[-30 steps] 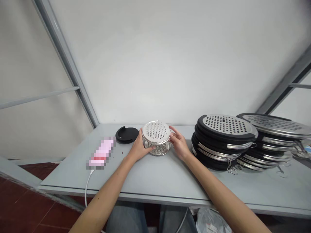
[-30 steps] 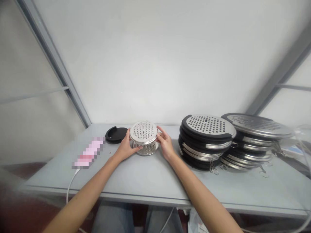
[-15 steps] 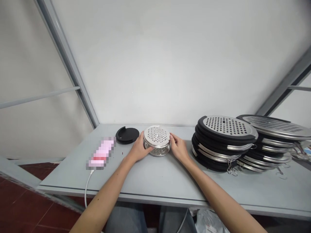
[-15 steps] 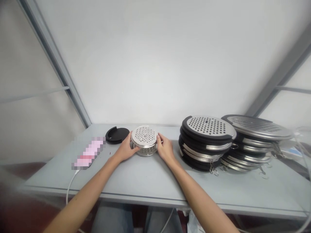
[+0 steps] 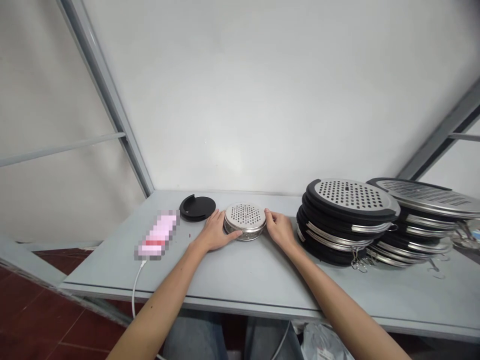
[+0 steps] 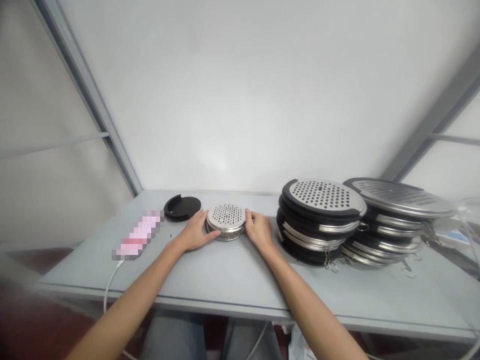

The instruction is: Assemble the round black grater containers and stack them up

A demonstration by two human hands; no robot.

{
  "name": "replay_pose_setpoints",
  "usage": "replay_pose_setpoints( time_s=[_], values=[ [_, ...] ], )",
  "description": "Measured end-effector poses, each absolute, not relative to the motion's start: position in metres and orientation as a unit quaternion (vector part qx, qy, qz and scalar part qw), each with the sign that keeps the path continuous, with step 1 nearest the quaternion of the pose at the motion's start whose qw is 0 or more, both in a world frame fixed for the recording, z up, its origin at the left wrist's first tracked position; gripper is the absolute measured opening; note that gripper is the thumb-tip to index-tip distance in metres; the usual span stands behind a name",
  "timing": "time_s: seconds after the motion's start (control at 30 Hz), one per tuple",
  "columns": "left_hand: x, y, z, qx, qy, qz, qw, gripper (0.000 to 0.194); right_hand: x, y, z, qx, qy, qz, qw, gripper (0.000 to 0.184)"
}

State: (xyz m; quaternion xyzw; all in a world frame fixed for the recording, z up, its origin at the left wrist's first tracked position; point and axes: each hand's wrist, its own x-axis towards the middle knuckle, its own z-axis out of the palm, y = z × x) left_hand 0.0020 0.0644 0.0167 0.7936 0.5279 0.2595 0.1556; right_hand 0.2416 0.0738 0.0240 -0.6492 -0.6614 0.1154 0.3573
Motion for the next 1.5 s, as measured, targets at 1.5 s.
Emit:
replay_pose_setpoints(
  time_s=[1.5],
  values=[
    [0.002,0.074,0.005,0.755,0.588,0.256,0.14,0.058,0.238,0.078,0.015,-0.585,-0.73,0.113,0.335,0.034]
  ],
)
